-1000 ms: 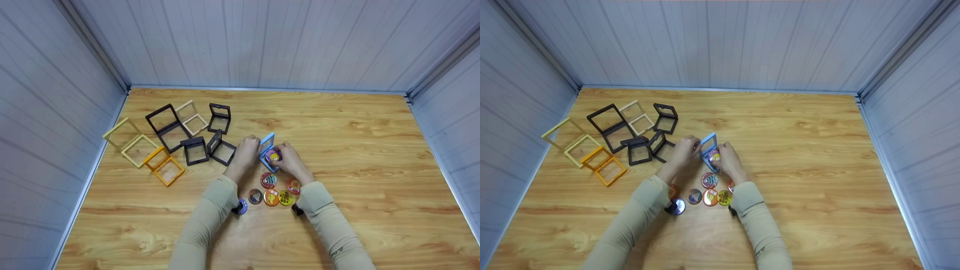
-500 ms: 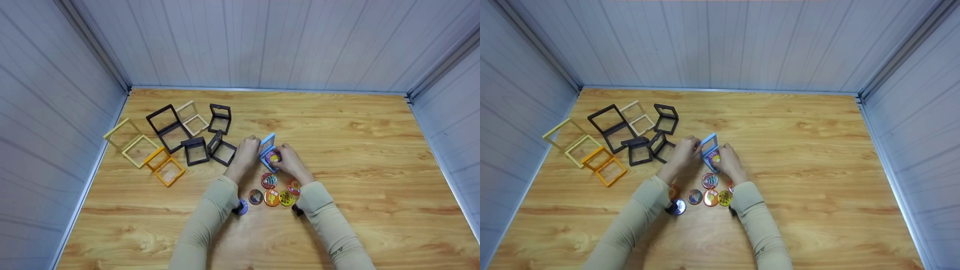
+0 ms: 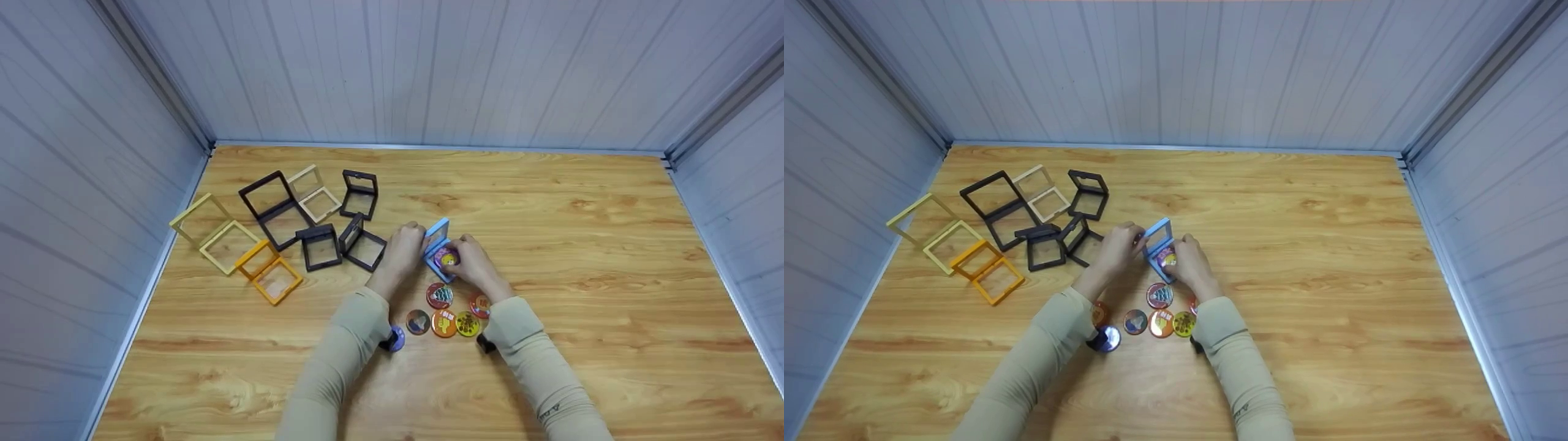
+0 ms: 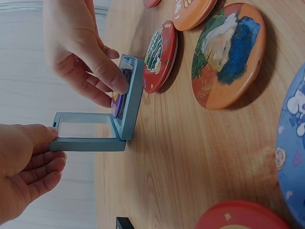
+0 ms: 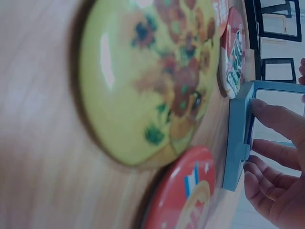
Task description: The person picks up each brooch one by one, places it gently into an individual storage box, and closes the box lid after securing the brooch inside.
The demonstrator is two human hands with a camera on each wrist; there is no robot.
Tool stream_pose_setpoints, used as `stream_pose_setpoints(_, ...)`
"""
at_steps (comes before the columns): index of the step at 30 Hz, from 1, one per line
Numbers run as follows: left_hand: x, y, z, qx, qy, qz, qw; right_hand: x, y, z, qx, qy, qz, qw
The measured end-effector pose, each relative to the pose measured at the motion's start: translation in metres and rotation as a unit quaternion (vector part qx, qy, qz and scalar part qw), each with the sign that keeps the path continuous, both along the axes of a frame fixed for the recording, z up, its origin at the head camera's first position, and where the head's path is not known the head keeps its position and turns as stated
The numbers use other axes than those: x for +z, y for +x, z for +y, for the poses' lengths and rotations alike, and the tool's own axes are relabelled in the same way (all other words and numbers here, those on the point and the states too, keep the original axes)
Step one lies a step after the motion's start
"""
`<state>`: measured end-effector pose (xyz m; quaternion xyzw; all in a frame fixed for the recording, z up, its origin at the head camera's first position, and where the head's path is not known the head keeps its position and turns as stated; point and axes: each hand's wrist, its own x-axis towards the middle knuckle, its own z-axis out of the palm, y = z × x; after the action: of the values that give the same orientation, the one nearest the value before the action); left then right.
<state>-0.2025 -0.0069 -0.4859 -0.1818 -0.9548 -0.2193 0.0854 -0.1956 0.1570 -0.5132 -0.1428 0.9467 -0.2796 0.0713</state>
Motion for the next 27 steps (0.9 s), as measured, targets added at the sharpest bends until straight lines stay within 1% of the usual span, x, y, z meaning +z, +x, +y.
stream_pose_setpoints(4, 0.000, 0.000, 0.000, 0.000, -0.003, 0.001, 1.0000, 0.000, 0.000, 0.001, -0.003, -0.001, -0.007, 1.000)
stream_pose_setpoints(13, 0.000, -0.001, 0.000, -0.001, 0.001, -0.010, 1.0000, 0.002, 0.001, 0.008, -0.005, -0.029, -0.022, 0.999)
stream_pose_setpoints(18, -0.001, -0.001, 0.000, -0.008, 0.000, 0.004, 1.0000, 0.004, 0.003, 0.017, -0.009, -0.042, -0.024, 0.999)
stream_pose_setpoints(22, -0.002, -0.001, 0.000, -0.008, -0.005, 0.019, 0.9998, 0.005, 0.004, 0.024, -0.003, -0.051, -0.025, 0.998)
stream_pose_setpoints(27, -0.001, 0.000, 0.000, -0.009, 0.001, 0.017, 0.9998, 0.005, 0.006, 0.032, -0.001, -0.053, -0.035, 0.998)
